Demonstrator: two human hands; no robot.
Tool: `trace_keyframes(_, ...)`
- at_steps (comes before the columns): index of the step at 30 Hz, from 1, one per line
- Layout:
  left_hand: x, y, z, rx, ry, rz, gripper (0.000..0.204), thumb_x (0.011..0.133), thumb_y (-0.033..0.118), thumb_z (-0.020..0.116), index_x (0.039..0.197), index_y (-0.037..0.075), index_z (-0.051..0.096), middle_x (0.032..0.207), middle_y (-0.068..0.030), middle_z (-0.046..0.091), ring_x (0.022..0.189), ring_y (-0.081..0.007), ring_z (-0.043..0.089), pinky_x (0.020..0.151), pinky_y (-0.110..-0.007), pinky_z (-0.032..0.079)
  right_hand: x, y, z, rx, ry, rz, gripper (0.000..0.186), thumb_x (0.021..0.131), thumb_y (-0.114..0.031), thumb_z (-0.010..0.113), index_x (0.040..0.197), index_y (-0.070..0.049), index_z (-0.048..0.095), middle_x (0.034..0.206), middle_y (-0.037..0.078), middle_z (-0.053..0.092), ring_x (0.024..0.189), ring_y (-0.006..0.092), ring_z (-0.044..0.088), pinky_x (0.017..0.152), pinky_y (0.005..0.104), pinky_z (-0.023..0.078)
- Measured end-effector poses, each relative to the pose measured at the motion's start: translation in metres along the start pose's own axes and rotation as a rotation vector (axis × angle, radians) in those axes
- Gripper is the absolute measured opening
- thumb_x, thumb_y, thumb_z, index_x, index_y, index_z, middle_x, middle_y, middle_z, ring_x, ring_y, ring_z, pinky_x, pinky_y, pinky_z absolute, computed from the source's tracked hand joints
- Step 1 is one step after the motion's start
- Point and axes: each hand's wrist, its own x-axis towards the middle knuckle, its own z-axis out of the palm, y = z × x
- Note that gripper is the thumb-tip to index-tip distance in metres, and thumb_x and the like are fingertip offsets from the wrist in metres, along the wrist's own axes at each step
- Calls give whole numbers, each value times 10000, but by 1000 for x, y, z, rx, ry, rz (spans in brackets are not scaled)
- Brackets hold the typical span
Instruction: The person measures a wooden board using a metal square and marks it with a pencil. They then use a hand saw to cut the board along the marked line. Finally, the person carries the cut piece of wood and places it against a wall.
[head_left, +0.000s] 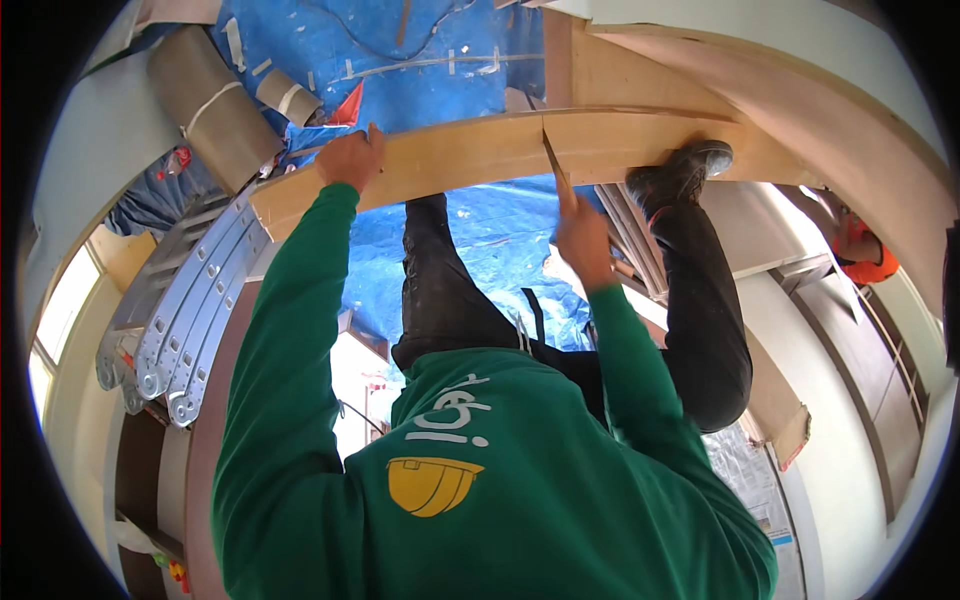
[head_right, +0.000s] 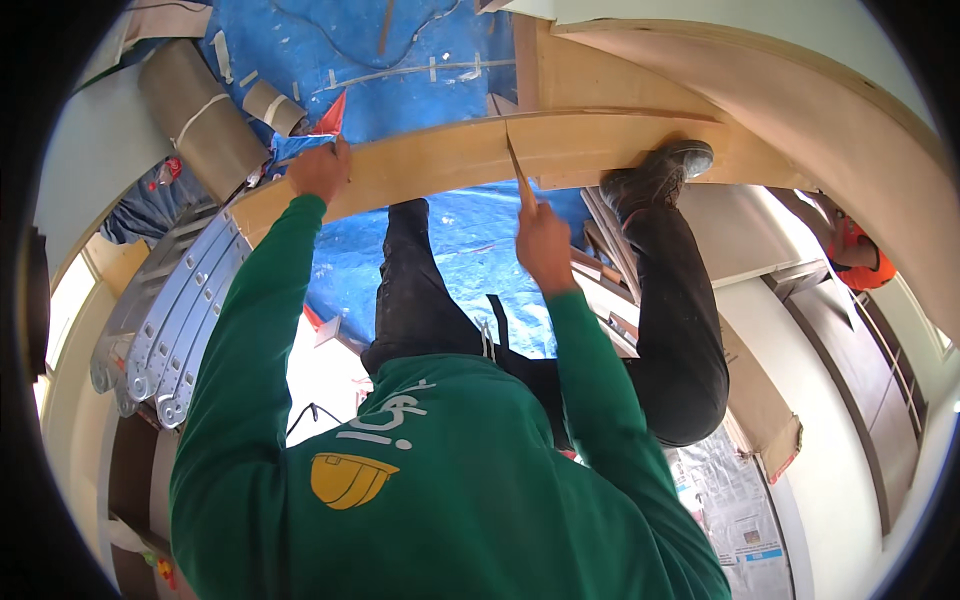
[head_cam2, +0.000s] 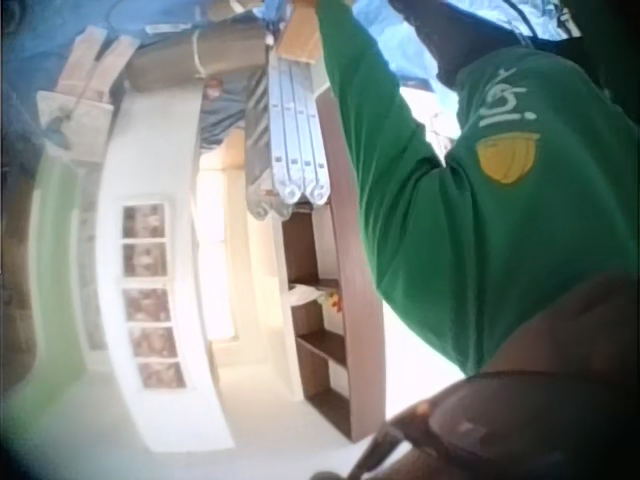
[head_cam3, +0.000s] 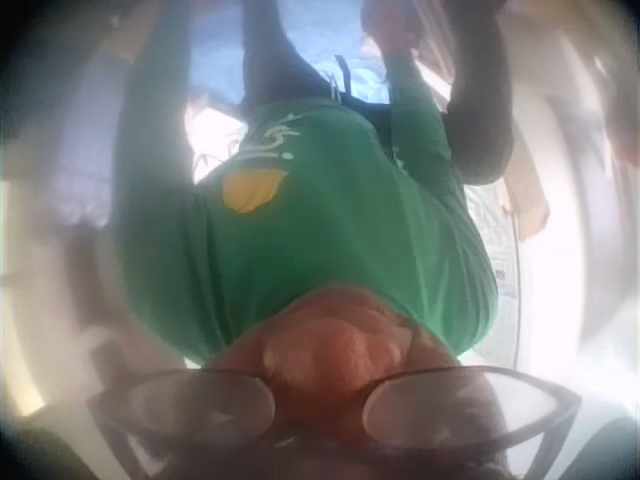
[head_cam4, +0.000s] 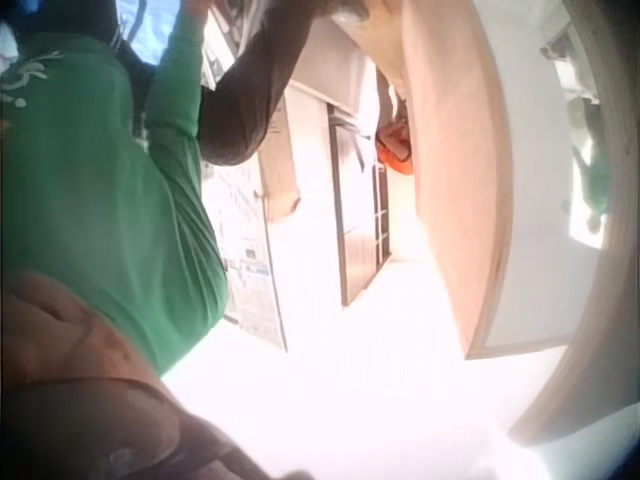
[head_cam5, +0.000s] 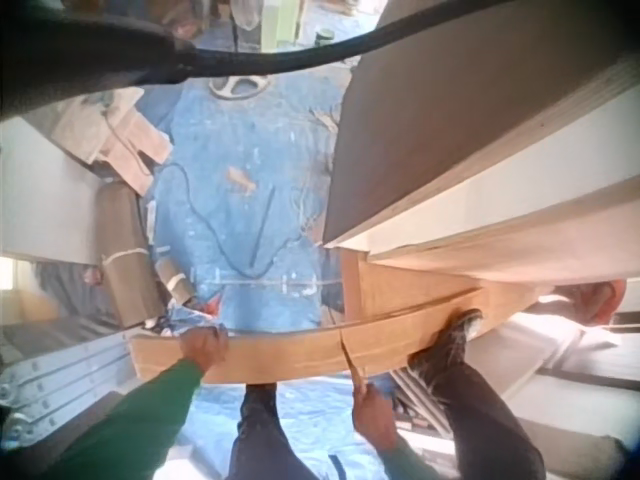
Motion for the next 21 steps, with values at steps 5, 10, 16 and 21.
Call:
trace_keyframes(5, 1, 8, -11, 25, -50, 31, 640, 1055, 548, 418, 870, 89, 824, 894, -211, 790, 849, -438, 765, 791, -579, 596, 86, 10, 29, -102, 156, -231, 226, 1069, -177, 538, 1106, 18, 645, 882, 262, 693, 759, 486, 712, 638, 553, 589)
trace_keyframes(10, -7, -1, -5, -1, -72, -30, 630, 1051, 553, 426, 870, 101, 826, 894, -202, 791, 841, -433, 765, 783, -577, 595, -69, 8, -57, 150, -83, -54, 457, 1074, -84, 472, 1522, -29, 538, 1063, 251, 719, 940, 429, 719, 822, 530, 573)
trace_keyframes(16, 0, 5, -10, 5, -14, -11, 635, 1052, 549, 424, 890, 90, 831, 877, -203, 790, 836, -431, 767, 781, -564, 597, -32, 5, -19, 50, -36, -68, 480, 1067, -71, 473, 1540, -50, 548, 1048, 306, 705, 903, 506, 709, 786, 567, 574)
trace_keyframes(21, 1, 9, -15, -18, -85, -14, 642, 1053, 552, 415, 900, 92, 836, 880, -199, 792, 845, -433, 769, 805, -566, 596, 58, 8, 25, 199, -11, 187, 316, 1111, -240, 486, 1210, 0, 666, 1030, 332, 714, 888, 575, 674, 805, 616, 559)
